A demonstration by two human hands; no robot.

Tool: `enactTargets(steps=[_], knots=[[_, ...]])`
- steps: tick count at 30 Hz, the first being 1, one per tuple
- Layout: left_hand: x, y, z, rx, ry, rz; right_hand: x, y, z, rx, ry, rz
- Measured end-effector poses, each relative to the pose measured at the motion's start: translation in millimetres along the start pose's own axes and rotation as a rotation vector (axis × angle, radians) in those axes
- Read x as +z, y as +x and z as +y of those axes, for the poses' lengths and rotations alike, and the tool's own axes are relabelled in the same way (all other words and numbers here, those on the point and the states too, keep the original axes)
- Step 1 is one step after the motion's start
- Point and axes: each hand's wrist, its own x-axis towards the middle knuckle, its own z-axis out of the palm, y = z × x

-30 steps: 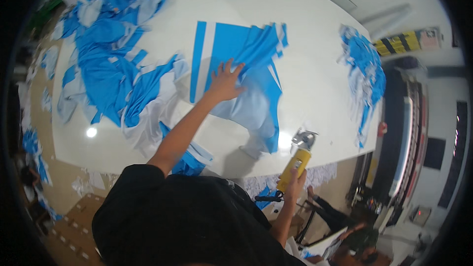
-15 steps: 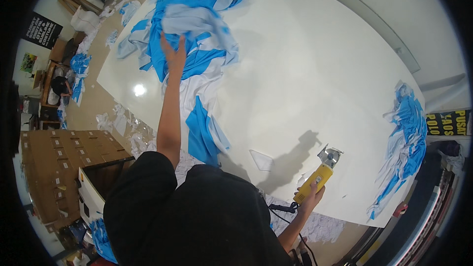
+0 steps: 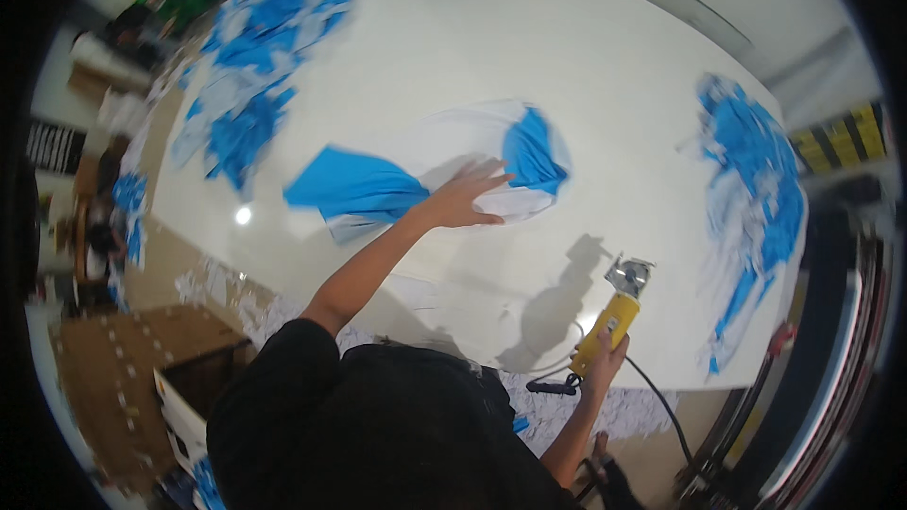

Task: The person uses a yellow electric fabric cutter to cut a large piece of blue fabric laid out on a white table. They guide the tool along the fabric's edges to separate the main piece from the surrounding material, occasionally adjusting the fabric with their left hand. The person continues cutting different sections of the blue material throughout the video.

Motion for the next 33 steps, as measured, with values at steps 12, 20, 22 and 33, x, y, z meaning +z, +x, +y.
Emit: enactTargets(steps=[12,20,22,33], knots=[[73.4,223.4,-26.1,-0.195,0.534,0.208,-33.2,32.9,-8.8,0.017,0.126,0.095],[-69.4,162.0,-158.1,-0.748,0.44,0.167,-22.8,43.2,-1.7,0.035,0.054,0.069],[-73.2,140.0,-156.9,-0.739,0.364,0.156,-12.5,44.3,-4.4,0.046,0.03,0.037],[-149.9,-82.2,-138.2,-0.737,0.464,-0.19,32.5,8.3,19.4,-0.091,-0.158,-0.043]])
